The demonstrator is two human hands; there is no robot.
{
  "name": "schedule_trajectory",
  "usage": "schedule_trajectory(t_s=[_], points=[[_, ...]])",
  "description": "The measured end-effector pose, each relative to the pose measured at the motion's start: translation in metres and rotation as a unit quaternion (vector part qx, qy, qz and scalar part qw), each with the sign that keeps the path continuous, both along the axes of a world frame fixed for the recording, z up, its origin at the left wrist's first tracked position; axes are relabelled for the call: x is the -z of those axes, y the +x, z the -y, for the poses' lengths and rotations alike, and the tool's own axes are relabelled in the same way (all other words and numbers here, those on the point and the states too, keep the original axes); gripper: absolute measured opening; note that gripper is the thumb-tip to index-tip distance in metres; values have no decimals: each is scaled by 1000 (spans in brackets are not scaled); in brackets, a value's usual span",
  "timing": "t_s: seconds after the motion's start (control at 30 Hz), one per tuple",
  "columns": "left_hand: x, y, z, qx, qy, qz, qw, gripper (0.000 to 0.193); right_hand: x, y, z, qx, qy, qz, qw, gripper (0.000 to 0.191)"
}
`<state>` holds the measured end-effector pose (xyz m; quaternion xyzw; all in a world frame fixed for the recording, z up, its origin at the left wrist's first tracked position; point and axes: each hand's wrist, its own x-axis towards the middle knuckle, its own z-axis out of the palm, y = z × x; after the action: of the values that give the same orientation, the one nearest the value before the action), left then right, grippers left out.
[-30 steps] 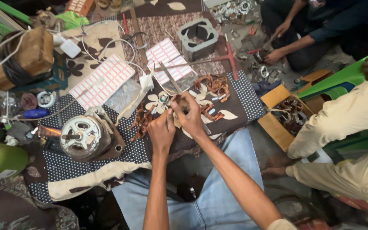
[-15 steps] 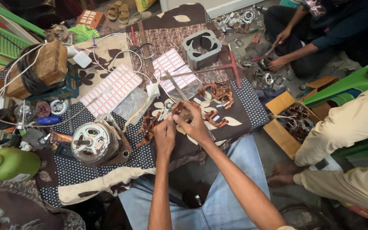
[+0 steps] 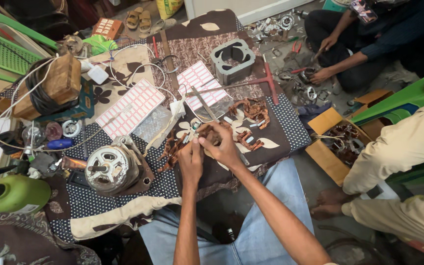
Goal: The person sits at a cluttered workbench and shapes small copper wire and strip components by hand, bending and folding each piece and setting it with a growing pile of finished copper parts. Other workers handle similar motor parts on the floor nearby.
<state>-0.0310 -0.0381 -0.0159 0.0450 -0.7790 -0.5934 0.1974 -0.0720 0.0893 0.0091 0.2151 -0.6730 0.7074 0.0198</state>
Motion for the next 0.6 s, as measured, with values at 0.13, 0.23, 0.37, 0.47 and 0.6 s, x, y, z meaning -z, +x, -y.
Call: schedule_trajectory(t_s=[0.13,0.23,0.37,0.47,0.6], points=[[1,-1,0,0,36,29,999,53,-7,1,-1,-28,3,-32,999,15],[-2,-2,-1,-4,40,28,999,52,-9,1,2,-11,18,-10,1000,13],[-7,0,-2,-17,29,12,999,52,-5,1,5,-1,1,9,1000,13],[-12,2,-3,-12,27,2,1000,50,2,-2,7,4,3,8,1000,15],[-17,2,-4,-1,2,-6,1000,47,13,-5,8,6,-12,6,1000,16]])
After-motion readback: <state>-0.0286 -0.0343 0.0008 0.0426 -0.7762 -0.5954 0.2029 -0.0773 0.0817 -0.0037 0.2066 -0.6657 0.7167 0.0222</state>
